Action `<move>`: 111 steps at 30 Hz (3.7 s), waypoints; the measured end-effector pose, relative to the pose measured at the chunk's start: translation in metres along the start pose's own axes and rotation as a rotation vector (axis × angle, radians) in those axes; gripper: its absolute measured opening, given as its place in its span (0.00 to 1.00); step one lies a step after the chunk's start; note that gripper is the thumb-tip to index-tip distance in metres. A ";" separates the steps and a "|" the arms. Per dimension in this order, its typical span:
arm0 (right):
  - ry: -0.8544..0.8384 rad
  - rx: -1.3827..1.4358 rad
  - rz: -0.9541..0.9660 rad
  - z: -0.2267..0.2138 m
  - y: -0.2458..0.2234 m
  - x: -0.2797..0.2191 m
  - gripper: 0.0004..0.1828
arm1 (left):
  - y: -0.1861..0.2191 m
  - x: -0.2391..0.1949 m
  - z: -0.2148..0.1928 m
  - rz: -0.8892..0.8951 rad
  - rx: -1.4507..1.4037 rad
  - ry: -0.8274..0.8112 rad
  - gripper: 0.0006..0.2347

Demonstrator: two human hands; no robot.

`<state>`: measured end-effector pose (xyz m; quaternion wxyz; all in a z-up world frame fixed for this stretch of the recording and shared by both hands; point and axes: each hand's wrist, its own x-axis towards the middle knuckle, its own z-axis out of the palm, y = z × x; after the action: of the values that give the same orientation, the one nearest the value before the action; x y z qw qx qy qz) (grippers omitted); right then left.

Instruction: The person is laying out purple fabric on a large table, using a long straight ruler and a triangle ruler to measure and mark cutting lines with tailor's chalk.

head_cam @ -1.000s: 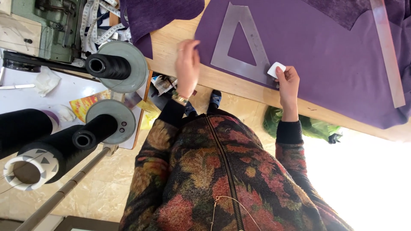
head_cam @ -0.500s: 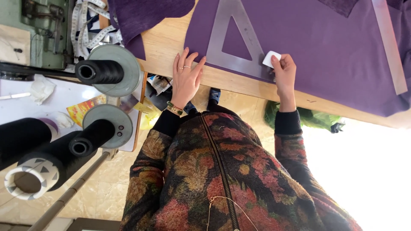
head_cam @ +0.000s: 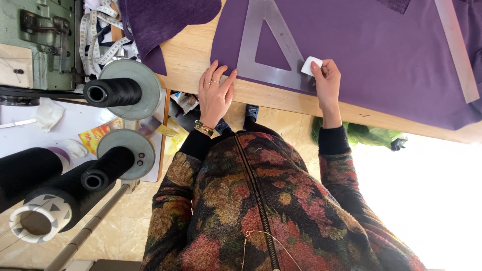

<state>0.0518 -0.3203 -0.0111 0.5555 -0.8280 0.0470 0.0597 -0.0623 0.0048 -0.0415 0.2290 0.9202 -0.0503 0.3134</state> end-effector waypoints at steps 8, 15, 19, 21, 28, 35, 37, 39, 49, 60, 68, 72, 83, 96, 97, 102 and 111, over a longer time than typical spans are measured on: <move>-0.036 -0.007 -0.022 -0.003 0.001 -0.001 0.09 | -0.001 -0.002 0.003 0.006 0.011 0.023 0.11; -0.067 0.004 -0.048 -0.004 -0.004 -0.005 0.08 | 0.001 0.000 0.000 0.009 0.021 0.019 0.11; -0.052 0.046 -0.007 -0.003 0.000 -0.003 0.08 | 0.001 0.000 -0.002 0.008 0.022 0.001 0.11; -0.069 0.045 -0.022 -0.005 0.001 -0.003 0.08 | 0.001 -0.001 0.000 0.015 0.017 0.015 0.11; 0.101 0.303 0.129 -0.014 0.011 0.007 0.05 | 0.013 0.009 -0.023 -0.020 0.055 -0.132 0.14; 0.096 0.695 0.171 -0.016 -0.013 -0.004 0.10 | 0.013 0.004 -0.021 -0.035 0.085 -0.151 0.15; 0.085 0.655 0.152 -0.016 -0.005 -0.001 0.10 | 0.010 0.000 -0.012 -0.037 0.092 -0.146 0.15; 0.032 0.570 0.007 -0.017 0.015 0.005 0.10 | 0.004 -0.009 0.003 -0.012 0.082 -0.012 0.14; -0.073 0.492 0.028 -0.018 -0.006 0.008 0.09 | 0.013 -0.006 0.006 -0.096 0.085 0.042 0.15; -0.243 0.405 0.157 -0.029 -0.012 0.031 0.09 | 0.024 -0.004 0.003 -0.070 0.083 0.033 0.13; -0.321 0.398 0.177 -0.033 -0.017 0.030 0.13 | 0.026 -0.002 0.006 -0.077 0.070 0.069 0.12; -0.315 0.404 0.188 -0.032 -0.016 0.027 0.14 | 0.025 -0.004 0.007 -0.076 0.085 0.080 0.12; -0.314 0.419 0.199 -0.032 -0.022 0.021 0.13 | 0.023 -0.004 0.008 -0.065 0.101 0.094 0.12; -0.355 0.323 0.075 -0.033 -0.031 0.027 0.13 | 0.044 -0.001 0.013 -0.184 0.043 0.060 0.15; -0.370 0.319 0.069 -0.029 -0.035 0.034 0.13 | 0.051 0.007 0.021 -0.193 0.051 0.070 0.15; -0.567 0.294 -0.067 0.006 -0.051 0.071 0.10 | 0.075 0.021 0.087 -0.172 0.155 -0.112 0.22; -1.088 -0.045 -0.357 0.105 -0.131 0.101 0.04 | 0.104 0.057 0.071 -0.431 0.428 -0.551 0.43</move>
<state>0.1660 -0.1742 0.0542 0.4834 -0.6849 -0.3876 0.3834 -0.0024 -0.1172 -0.0161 0.0706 0.9861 0.1505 0.0038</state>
